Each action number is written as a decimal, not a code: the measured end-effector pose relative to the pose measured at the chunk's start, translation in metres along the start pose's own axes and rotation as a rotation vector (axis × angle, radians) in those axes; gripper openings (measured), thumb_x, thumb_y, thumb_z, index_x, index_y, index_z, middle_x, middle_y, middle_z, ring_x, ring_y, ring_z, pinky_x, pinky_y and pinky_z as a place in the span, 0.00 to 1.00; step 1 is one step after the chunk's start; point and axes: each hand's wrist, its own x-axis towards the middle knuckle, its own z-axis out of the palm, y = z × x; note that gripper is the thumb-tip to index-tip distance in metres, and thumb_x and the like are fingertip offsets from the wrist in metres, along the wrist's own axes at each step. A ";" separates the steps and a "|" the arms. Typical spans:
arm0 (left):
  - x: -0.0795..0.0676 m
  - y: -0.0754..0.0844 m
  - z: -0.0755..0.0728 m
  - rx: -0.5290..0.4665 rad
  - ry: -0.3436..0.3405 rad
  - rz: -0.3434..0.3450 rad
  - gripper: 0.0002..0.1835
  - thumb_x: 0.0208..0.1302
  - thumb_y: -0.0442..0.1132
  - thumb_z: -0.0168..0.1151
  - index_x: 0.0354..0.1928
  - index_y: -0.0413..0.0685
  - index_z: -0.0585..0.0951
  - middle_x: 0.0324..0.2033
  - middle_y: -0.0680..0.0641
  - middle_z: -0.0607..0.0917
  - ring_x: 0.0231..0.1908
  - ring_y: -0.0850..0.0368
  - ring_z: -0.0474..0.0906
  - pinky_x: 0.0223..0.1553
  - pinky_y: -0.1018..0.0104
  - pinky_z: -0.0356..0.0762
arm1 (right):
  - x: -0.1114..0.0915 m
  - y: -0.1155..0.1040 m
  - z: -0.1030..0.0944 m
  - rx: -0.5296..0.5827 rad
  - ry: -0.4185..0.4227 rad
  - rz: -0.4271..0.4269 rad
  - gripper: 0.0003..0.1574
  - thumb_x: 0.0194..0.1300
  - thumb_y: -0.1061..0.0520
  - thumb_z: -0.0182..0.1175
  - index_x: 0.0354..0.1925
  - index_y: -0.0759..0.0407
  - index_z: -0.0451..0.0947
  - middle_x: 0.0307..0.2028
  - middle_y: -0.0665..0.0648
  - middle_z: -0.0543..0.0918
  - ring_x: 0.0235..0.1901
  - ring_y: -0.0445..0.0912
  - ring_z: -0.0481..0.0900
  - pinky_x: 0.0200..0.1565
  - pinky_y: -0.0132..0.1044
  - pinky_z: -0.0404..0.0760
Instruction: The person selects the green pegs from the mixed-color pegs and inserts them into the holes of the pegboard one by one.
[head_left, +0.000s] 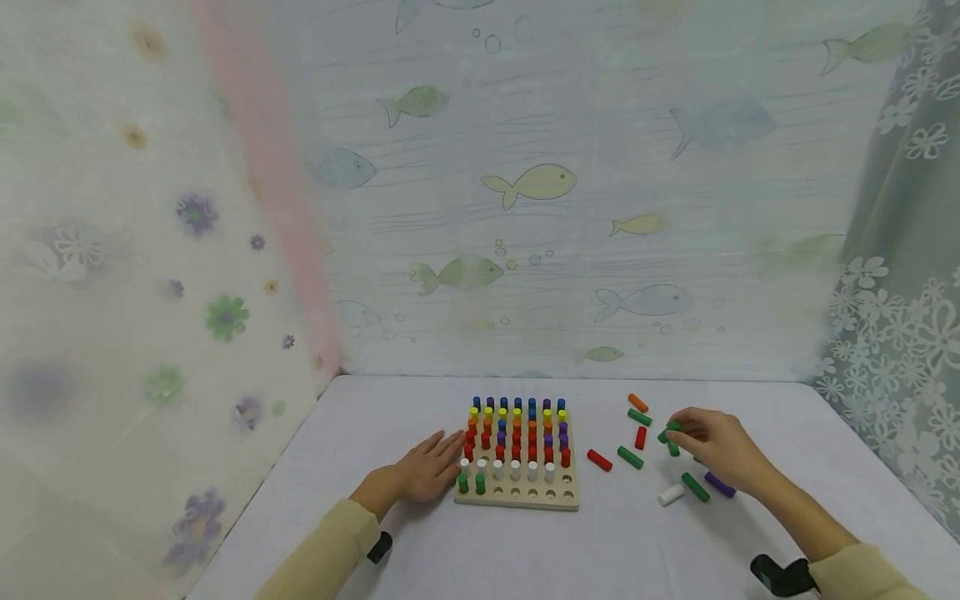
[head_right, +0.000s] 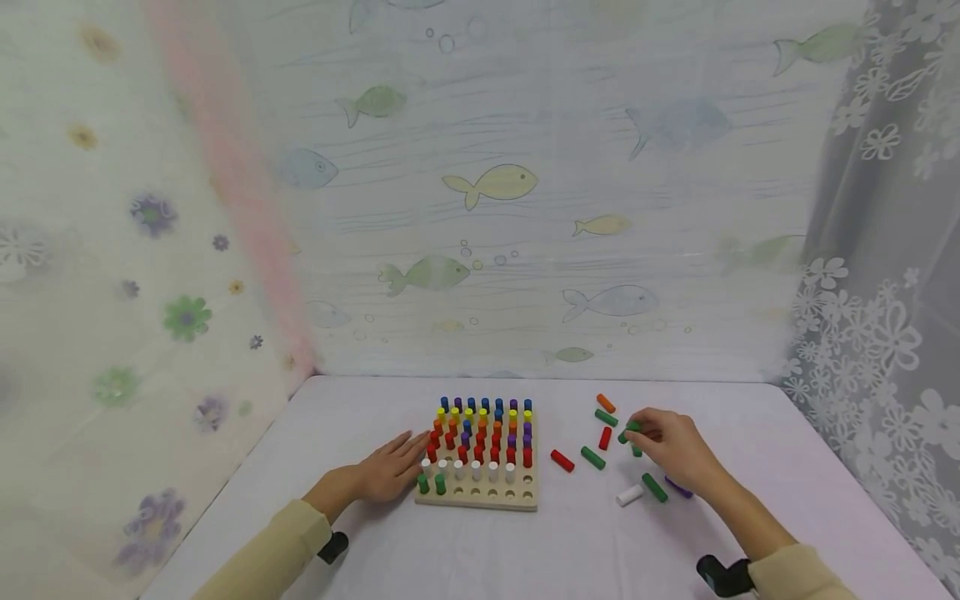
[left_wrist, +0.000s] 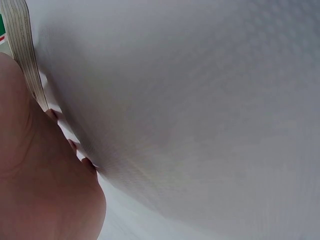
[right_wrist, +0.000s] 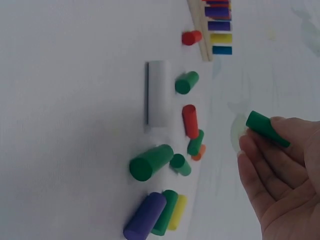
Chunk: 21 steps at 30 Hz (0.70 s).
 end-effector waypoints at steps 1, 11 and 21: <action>0.000 0.000 0.000 0.000 0.004 0.000 0.35 0.82 0.57 0.38 0.82 0.51 0.52 0.81 0.50 0.53 0.80 0.42 0.43 0.77 0.41 0.47 | 0.000 -0.002 0.001 0.007 -0.004 -0.003 0.14 0.69 0.61 0.66 0.50 0.68 0.81 0.40 0.56 0.89 0.41 0.54 0.88 0.41 0.45 0.88; 0.003 -0.001 0.002 -0.006 0.014 -0.008 0.34 0.81 0.56 0.40 0.82 0.51 0.53 0.81 0.51 0.54 0.80 0.43 0.45 0.77 0.41 0.49 | 0.002 -0.017 0.010 0.038 -0.019 -0.072 0.13 0.71 0.59 0.65 0.50 0.66 0.82 0.40 0.53 0.89 0.40 0.49 0.87 0.40 0.34 0.85; 0.001 -0.001 0.001 -0.008 0.012 -0.005 0.35 0.81 0.57 0.40 0.82 0.52 0.52 0.81 0.50 0.53 0.80 0.42 0.44 0.77 0.40 0.47 | 0.004 -0.030 0.020 0.058 -0.011 -0.160 0.10 0.69 0.61 0.66 0.47 0.63 0.84 0.38 0.51 0.89 0.38 0.47 0.87 0.40 0.36 0.86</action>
